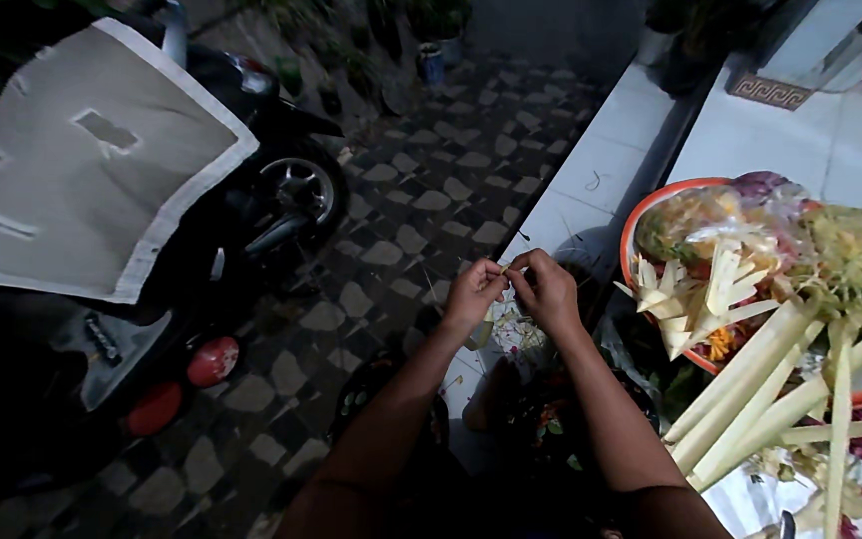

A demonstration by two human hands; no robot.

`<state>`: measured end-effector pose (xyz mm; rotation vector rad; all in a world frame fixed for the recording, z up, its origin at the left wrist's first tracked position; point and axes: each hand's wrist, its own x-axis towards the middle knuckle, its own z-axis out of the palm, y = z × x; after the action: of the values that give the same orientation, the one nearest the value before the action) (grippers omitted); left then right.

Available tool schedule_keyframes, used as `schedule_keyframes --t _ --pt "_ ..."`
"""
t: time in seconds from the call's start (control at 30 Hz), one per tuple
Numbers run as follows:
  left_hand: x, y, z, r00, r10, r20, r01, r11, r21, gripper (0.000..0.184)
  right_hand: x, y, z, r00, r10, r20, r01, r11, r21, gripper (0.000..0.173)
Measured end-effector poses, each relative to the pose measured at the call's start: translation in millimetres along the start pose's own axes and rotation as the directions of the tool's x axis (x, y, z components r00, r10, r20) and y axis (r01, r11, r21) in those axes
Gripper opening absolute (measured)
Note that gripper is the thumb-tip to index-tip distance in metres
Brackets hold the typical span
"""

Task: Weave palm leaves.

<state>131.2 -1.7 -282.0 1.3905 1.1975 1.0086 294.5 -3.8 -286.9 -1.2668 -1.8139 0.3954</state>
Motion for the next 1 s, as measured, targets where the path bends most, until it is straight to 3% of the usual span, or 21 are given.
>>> schedule_keyframes --t 0.1,0.23,0.37,0.5,0.63,0.8,1.0 --pt "0.7 0.1 -2.4 1.0 -0.01 -0.026 0.012 0.998 0.061 0.011 1.3 5.3 -5.3 0.997 -0.081 0.013 0.08 0.996 0.048 0.018" --pt "-1.0 2.8 -3.6 0.999 0.046 -0.026 -0.042 0.99 0.138 0.012 6.1 11.9 -16.7 0.99 -0.103 -0.092 0.109 0.991 0.072 0.022" --pt "-2.5 -1.4 -2.5 0.99 0.14 0.014 -0.139 0.97 0.201 0.01 4.1 10.6 -21.6 0.996 -0.088 0.015 0.088 0.996 -0.029 0.013" --pt "-2.6 -3.1 -2.5 0.981 0.189 -0.036 -0.173 0.949 0.262 0.011 3.7 8.3 -18.4 0.99 -0.103 0.098 0.107 0.993 -0.043 0.01" --pt "-2.2 -5.7 -2.1 0.974 0.224 -0.047 -0.205 0.945 0.256 0.01 4.0 10.4 -19.8 0.982 -0.127 0.14 0.131 0.991 -0.021 0.012" --pt "-0.6 -4.6 -0.5 0.988 0.155 -0.026 -0.147 0.97 0.195 0.019 3.7 10.4 -19.8 0.977 -0.154 0.149 0.163 0.986 -0.048 0.012" --pt "-1.0 -3.7 -2.5 0.988 0.152 0.03 -0.155 0.975 0.162 0.013 3.8 14.3 -22.5 0.978 -0.134 0.163 0.133 0.991 0.014 0.01"
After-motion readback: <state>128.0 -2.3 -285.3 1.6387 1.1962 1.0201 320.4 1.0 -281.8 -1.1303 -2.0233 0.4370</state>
